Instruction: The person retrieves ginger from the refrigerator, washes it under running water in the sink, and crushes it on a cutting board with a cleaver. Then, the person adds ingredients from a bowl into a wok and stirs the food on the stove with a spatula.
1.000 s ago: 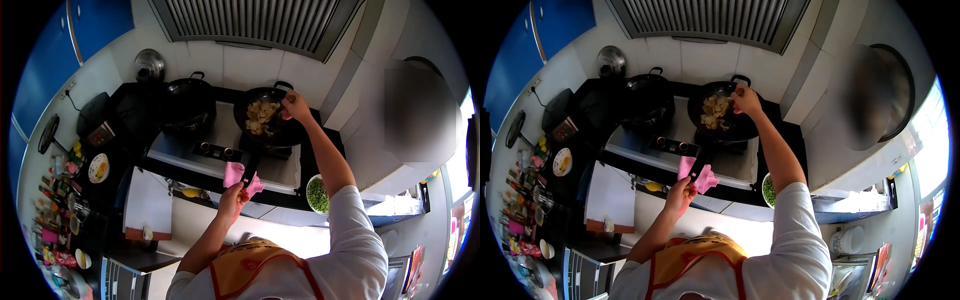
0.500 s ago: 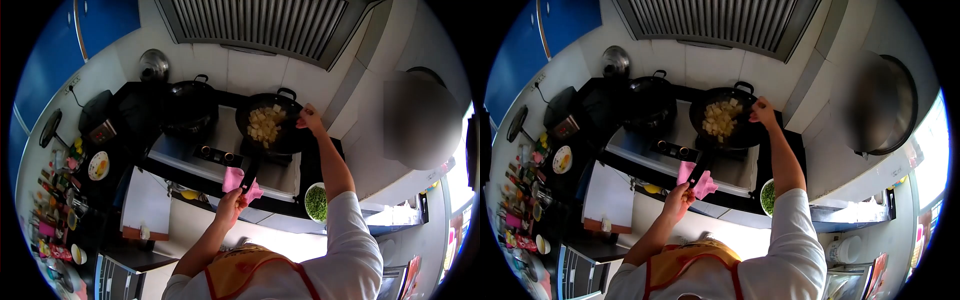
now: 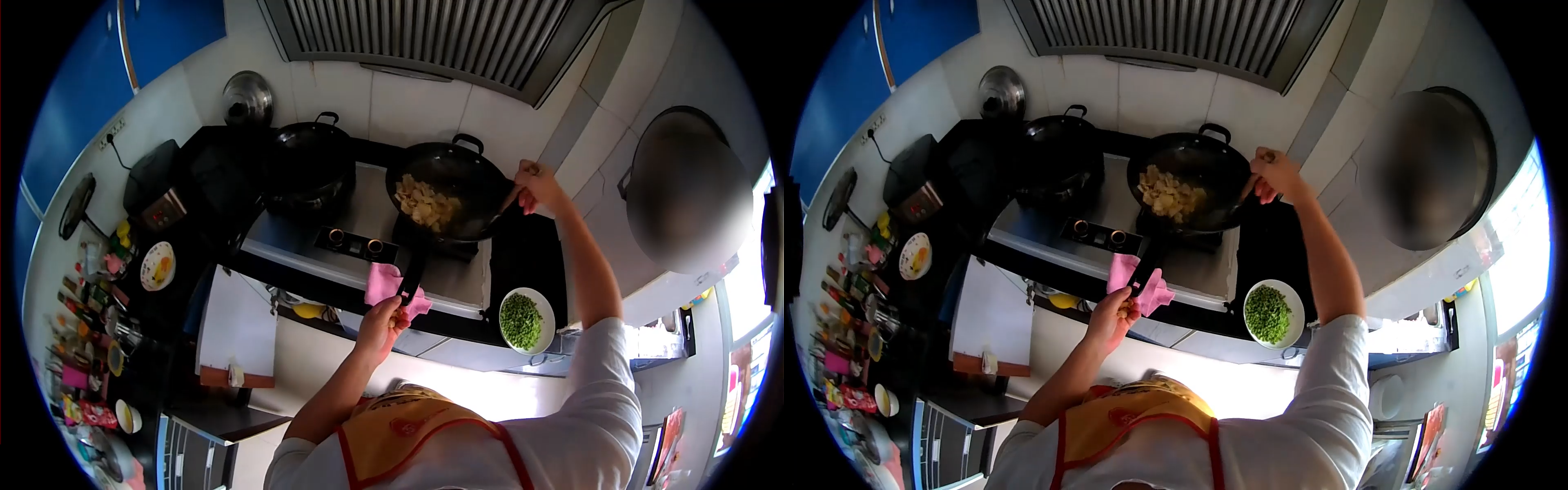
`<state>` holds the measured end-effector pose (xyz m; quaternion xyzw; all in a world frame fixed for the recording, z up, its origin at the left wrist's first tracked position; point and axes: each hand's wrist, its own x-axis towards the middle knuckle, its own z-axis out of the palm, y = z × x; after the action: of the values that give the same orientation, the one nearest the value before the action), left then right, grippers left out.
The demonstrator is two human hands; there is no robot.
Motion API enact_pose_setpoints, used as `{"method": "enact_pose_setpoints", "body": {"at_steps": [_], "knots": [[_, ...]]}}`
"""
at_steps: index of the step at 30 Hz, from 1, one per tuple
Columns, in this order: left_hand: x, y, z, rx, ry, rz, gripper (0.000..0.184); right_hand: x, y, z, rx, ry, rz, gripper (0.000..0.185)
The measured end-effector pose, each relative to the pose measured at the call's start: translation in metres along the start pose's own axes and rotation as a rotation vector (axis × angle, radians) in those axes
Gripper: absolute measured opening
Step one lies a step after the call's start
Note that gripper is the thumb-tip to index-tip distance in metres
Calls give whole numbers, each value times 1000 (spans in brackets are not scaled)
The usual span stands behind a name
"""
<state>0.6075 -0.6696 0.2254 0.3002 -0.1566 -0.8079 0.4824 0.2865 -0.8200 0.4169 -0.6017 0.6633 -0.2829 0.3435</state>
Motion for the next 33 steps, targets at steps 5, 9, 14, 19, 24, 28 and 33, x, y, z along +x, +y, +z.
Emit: {"method": "enact_pose_setpoints", "body": {"at_steps": [5,9,14,19,24,28,33], "knots": [[0,1,-1,-9,5,-15,14,31,34,90,457,312,-191,7],[-1,2,2,-44,-6,-3,13,40,18,115,445,314,-218,6],[0,1,0,-45,-22,-7,14,12,-14,91,-247,127,-413,12],[-2,1,3,-2,-18,8,15,-5,-5,39,-334,86,-309,12],[-2,2,2,-21,-18,-2,14,7,26,48,400,292,6,11],[-1,1,0,-25,-18,-2,14,48,40,104,526,253,-177,7],[0,1,1,8,-19,7,16,4,-22,84,13,84,-350,8]]}}
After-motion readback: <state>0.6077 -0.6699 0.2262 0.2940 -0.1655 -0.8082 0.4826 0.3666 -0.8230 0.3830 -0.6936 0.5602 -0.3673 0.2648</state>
